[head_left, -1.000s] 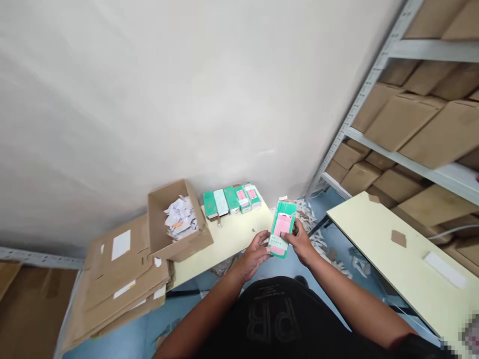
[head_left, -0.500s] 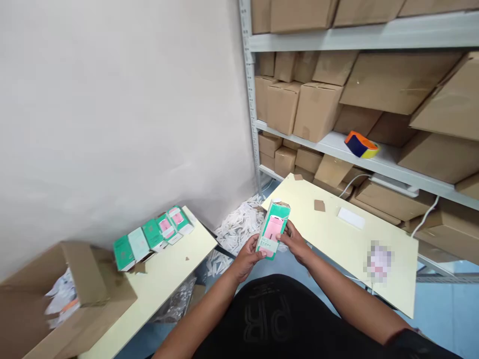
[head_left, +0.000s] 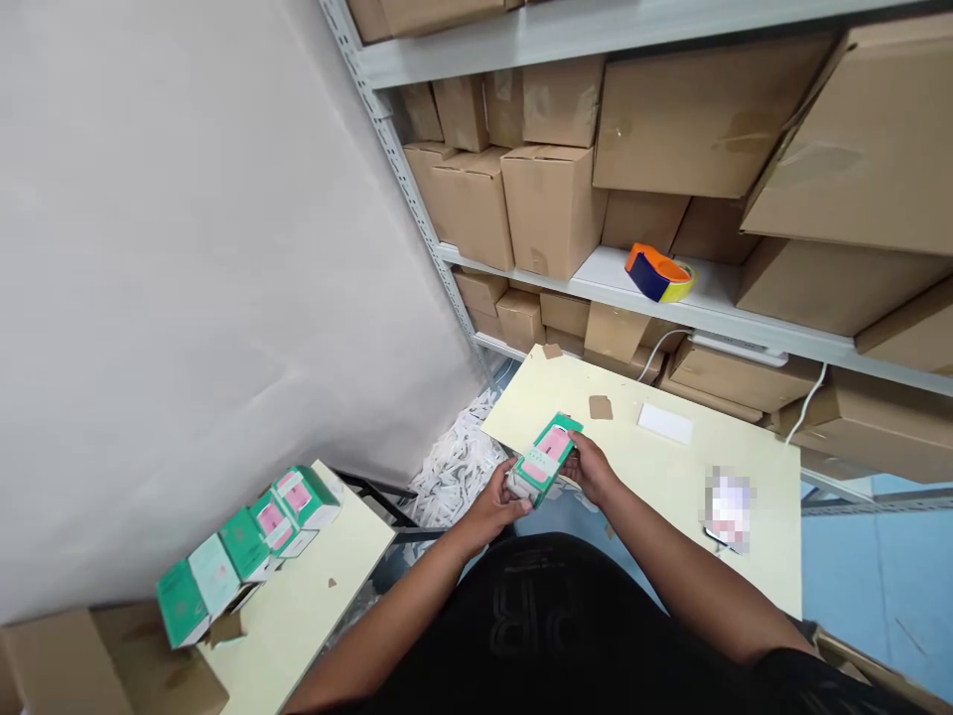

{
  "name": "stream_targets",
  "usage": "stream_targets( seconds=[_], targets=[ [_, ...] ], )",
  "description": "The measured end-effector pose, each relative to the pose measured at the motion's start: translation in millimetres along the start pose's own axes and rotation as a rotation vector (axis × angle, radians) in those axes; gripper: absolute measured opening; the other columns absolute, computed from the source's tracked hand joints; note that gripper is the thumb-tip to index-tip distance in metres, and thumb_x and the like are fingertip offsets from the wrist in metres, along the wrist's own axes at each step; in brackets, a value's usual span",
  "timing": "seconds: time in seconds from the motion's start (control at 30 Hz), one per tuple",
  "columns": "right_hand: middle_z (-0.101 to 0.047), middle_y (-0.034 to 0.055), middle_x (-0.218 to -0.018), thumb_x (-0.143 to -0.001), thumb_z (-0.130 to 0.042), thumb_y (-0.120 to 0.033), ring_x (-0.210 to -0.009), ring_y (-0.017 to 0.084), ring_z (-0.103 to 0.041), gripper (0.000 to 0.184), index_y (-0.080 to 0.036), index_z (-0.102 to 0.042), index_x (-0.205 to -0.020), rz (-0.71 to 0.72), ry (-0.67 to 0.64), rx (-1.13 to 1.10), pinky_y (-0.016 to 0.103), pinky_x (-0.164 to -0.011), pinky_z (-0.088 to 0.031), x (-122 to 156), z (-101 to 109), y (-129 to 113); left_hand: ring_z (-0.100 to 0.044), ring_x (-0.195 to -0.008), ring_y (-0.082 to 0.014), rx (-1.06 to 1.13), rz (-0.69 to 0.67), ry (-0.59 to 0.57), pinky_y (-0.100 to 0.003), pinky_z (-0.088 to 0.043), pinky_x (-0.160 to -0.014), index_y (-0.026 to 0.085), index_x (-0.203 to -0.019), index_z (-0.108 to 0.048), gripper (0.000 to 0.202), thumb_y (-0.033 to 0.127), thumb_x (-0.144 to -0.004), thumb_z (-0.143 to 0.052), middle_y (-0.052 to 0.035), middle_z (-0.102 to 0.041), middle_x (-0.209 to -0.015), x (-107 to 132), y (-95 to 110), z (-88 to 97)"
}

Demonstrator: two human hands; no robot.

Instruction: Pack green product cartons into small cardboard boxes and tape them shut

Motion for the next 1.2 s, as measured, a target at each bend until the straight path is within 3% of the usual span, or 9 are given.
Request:
stream_targets(
  seconds=[0.13,0.37,0.53,0.67,0.8,0.9,1.0,1.1,1.2],
  targets=[
    [-0.058,0.0001,-0.060,-0.094,-0.056,-0.058,-0.051,0.015,-0.058,0.038,-0.021,-0.059,-0.085,-0.233,0.110,-0.078,0.024,-0.052,-0.054,-35,3,16,-0.064,-0.097,-0.0230,-0.455,-0.037,0.032,-0.037,-0.052,-0.089,0.025,-0.157,-0.031,0.109,0.042,-0.067,-0.090,-0.0078,-0.067,-0.117,-45,19,14.7],
    [-0.060,0.0057,-0.067,-0.087,-0.043,-0.080,-0.059,0.019,-0.064,0.058,-0.023,-0.056,-0.081,-0.280,0.215,0.030,0.032,-0.056,-0.058,-99,-23,30,-0.057,-0.121,-0.0348,-0.883,-0.176,0.097,-0.045,-0.047,-0.101,0.017,-0.144,-0.048,0.089,0.046,-0.070,-0.086,-0.0172,-0.053,-0.134,-133,45,72.4],
    [-0.063,0.0057,-0.074,-0.084,-0.042,-0.074,-0.069,0.023,-0.069,0.052,-0.024,-0.056,-0.089,0.003,0.250,0.038,0.039,-0.067,-0.061,-127,-37,16,-0.059,-0.117,-0.0327,-0.831,-0.131,-0.067,-0.043,-0.047,-0.100,0.016,-0.139,-0.052,0.084,0.050,-0.070,-0.084,-0.0155,-0.056,-0.132,-182,44,106.6],
    [-0.066,0.0010,-0.083,-0.077,-0.062,-0.054,-0.074,0.021,-0.068,0.039,-0.025,-0.055,-0.103,0.270,0.509,-0.025,0.039,-0.071,-0.062,-116,-24,-13,-0.062,-0.118,-0.0338,-0.746,-0.026,-0.246,-0.043,-0.048,-0.101,0.017,-0.141,-0.054,0.088,0.038,-0.063,-0.087,-0.0174,-0.056,-0.139,-206,31,126.4],
    [-0.068,0.0021,-0.105,-0.071,-0.076,-0.042,-0.089,0.021,-0.068,0.055,-0.026,-0.054,-0.120,0.586,0.631,0.290,0.041,-0.084,-0.060,-97,-23,-45,-0.060,-0.125,-0.0359,-0.780,0.032,-0.223,-0.045,-0.046,-0.105,0.018,-0.137,-0.058,0.078,0.031,-0.064,-0.084,-0.0181,-0.054,-0.145,-225,25,141.5],
    [-0.063,0.0080,-0.130,-0.072,-0.076,-0.034,-0.111,0.025,-0.065,0.061,-0.026,-0.054,-0.128,0.773,0.500,0.637,0.046,-0.103,-0.053,-94,-35,-55,-0.065,-0.115,-0.0319,-0.788,-0.025,-0.204,-0.042,-0.052,-0.096,0.018,-0.127,-0.063,0.053,0.033,-0.077,-0.075,-0.0159,-0.060,-0.134,-238,39,133.2],
    [-0.058,0.0105,-0.142,-0.074,-0.074,-0.027,-0.130,0.029,-0.058,0.062,-0.026,-0.054,-0.133,0.797,0.370,0.871,0.049,-0.113,-0.046,-101,-37,-48,-0.066,-0.108,-0.0257,-0.771,-0.206,-0.246,-0.038,-0.055,-0.088,0.021,-0.127,-0.062,0.040,0.033,-0.089,-0.063,-0.0122,-0.061,-0.129,-247,64,104.3],
    [-0.054,0.0122,-0.149,-0.077,-0.070,-0.025,-0.137,0.030,-0.054,0.067,-0.025,-0.050,-0.140,0.747,0.321,0.991,0.051,-0.115,-0.044,-108,-26,-38,-0.060,-0.119,-0.0259,-0.856,-0.396,-0.336,-0.040,-0.052,-0.100,0.023,-0.129,-0.062,0.039,0.029,-0.091,-0.061,-0.0108,-0.056,-0.132,-253,81,66.5],
    [-0.052,0.0124,-0.152,-0.080,-0.069,-0.026,-0.137,0.030,-0.055,0.070,-0.025,-0.045,-0.145,0.739,0.304,1.052,0.051,-0.113,-0.046,-110,-13,-36,-0.053,-0.127,-0.0292,-1.053,-0.442,-0.384,-0.043,-0.047,-0.108,0.023,-0.121,-0.065,0.036,0.024,-0.085,-0.066,-0.0103,-0.053,-0.135,-260,81,35.6]
  ],
)
Point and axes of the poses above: each hand's wrist, its own x-axis away from the middle knuckle, its own z-axis out of the back of the hand, y = z × x, the point moved 4 cm from there along -x, towards the middle knuckle
